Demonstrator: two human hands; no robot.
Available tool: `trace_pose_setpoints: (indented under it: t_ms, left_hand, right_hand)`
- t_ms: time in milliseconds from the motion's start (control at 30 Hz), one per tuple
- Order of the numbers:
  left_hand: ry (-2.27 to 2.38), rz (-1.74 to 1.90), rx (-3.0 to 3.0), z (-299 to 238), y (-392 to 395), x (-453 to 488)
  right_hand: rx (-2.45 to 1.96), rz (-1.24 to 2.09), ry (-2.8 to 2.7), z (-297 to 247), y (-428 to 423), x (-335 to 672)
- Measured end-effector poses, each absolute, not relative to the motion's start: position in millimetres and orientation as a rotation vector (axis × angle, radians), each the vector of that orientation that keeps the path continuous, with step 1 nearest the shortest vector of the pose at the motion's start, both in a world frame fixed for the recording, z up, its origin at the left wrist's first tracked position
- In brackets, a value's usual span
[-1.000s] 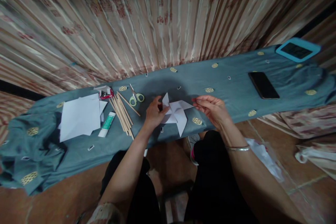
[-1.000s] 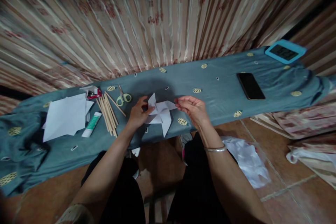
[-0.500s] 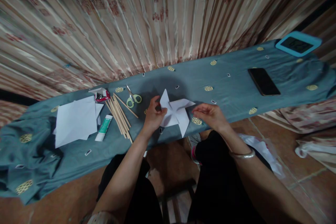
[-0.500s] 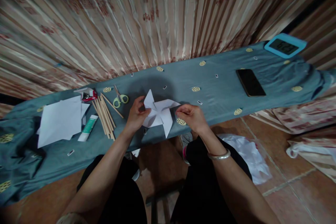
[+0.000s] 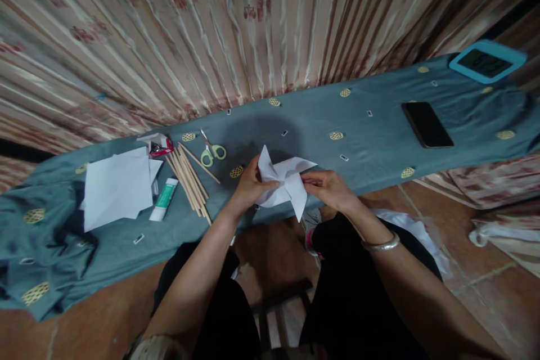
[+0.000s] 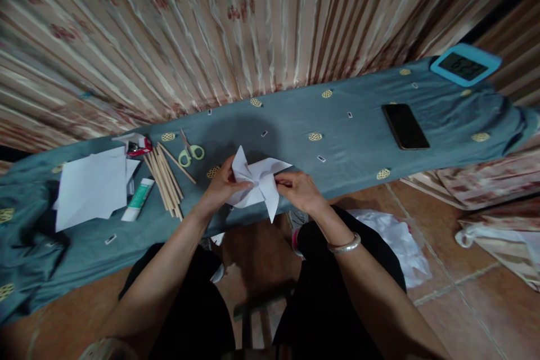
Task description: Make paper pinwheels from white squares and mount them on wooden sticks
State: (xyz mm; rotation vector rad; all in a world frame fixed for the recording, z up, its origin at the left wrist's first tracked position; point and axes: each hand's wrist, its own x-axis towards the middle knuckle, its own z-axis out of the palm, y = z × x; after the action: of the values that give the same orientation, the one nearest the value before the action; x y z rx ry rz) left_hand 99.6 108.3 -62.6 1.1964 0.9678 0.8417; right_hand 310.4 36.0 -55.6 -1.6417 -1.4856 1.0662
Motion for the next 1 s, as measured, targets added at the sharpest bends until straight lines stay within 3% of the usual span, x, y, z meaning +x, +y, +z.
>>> trace_pose_setpoints:
  t_ms: [333,733,1000]
  left_hand:
    - [1.04,0.838,1.347,-56,100,94]
    - [1.117,1.06,0.947,-45,94,94]
    - [1.013,1.175,0.697,-45,94,93]
  right_hand:
    - [-1.58,1.034,-1.419,-54,38,305]
    - [-1.37,0.922,-1.021,-29,43,300]
    - [-1.282,1.144,-0.711,-20,42,298]
